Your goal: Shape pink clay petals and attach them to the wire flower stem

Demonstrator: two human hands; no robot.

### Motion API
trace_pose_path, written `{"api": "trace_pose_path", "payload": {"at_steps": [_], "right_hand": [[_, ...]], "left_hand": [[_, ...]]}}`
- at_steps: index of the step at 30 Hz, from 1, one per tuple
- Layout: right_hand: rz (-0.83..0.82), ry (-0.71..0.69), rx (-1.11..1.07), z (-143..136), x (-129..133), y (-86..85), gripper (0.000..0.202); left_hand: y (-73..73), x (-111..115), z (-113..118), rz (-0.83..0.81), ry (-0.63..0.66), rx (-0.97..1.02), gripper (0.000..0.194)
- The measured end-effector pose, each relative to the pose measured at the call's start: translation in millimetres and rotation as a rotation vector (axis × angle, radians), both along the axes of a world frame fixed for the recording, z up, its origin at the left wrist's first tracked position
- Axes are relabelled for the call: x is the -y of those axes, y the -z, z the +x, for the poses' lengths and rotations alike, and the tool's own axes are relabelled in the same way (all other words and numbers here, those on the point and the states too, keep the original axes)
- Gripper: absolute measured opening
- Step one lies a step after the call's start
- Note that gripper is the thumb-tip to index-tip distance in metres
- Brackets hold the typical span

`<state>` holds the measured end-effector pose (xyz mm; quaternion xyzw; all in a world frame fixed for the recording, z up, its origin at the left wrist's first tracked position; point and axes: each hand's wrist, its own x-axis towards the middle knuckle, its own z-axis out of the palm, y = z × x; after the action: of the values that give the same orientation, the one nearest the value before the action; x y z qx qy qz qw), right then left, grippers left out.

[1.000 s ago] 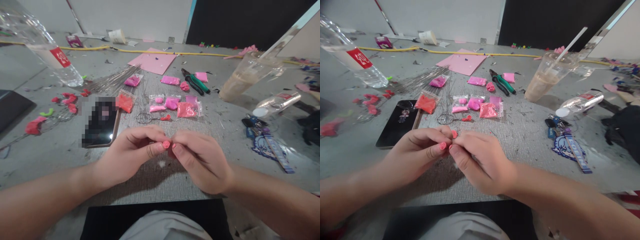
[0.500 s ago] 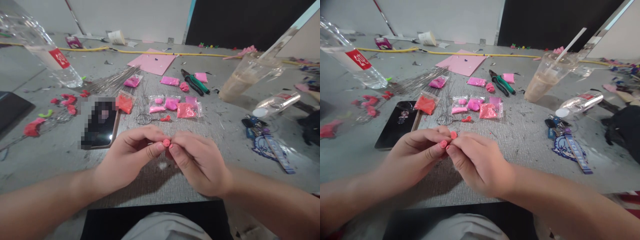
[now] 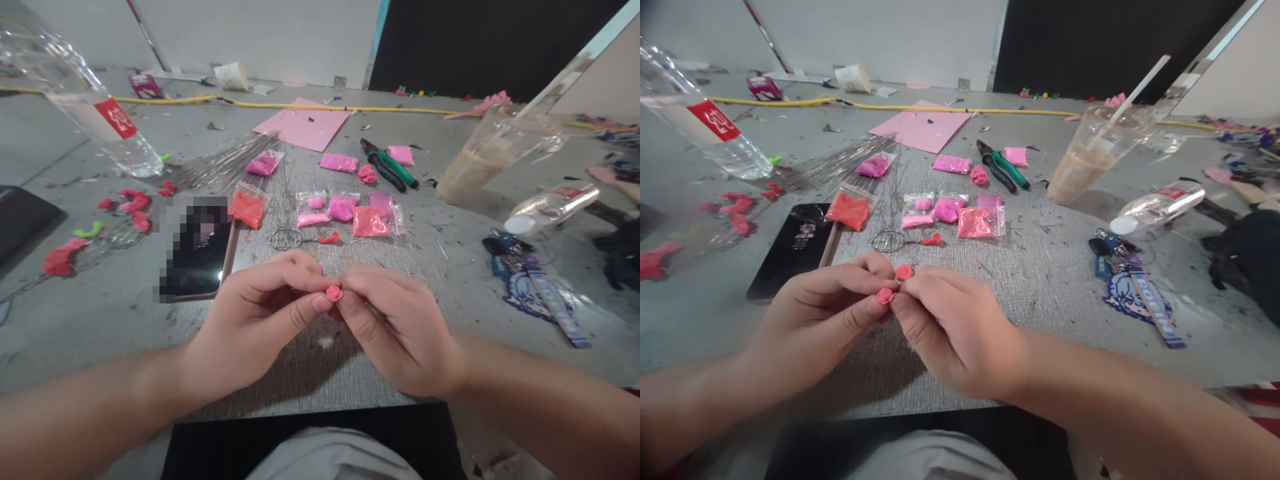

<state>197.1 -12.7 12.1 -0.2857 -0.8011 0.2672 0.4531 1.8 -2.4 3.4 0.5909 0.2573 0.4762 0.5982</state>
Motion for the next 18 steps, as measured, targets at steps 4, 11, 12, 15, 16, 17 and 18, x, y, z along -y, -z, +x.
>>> {"api": "trace_pose_path", "payload": {"at_steps": [4, 11, 12, 15, 16, 17, 18], "right_hand": [[0.000, -0.012, 0.001, 0.2, -0.3, 0.8, 0.019], [0.009, -0.026, -0.012, 0.1, -0.2, 1.0, 0.025], [0.010, -0.026, -0.009, 0.1, 0.1, 0.7, 0.025], [0.000, -0.029, -0.004, -0.1, 0.9, -0.5, 0.026], [-0.004, -0.033, -0.008, -0.1, 1.1, -0.9, 0.026], [-0.007, -0.036, -0.010, 0.1, 1.3, -1.4, 0.026], [-0.008, -0.039, -0.008, 0.5, 1.3, -1.8, 0.027]], "left_hand": [[-2.2, -0.3, -1.2, 0.045, 0.014, -0.040, 0.020], [-5.9, -0.6, -1.7, 0.088, 0.035, -0.056, 0.020], [-6.1, -0.5, -1.8, 0.091, 0.043, -0.056, 0.020], [-6.1, -0.4, -2.6, 0.088, 0.086, -0.050, 0.022], [-6.1, -0.5, -3.0, 0.089, 0.103, -0.037, 0.024], [-6.0, -0.8, -3.3, 0.089, 0.116, -0.020, 0.026], [-5.9, -1.1, -3.6, 0.091, 0.129, -0.005, 0.028]]}}
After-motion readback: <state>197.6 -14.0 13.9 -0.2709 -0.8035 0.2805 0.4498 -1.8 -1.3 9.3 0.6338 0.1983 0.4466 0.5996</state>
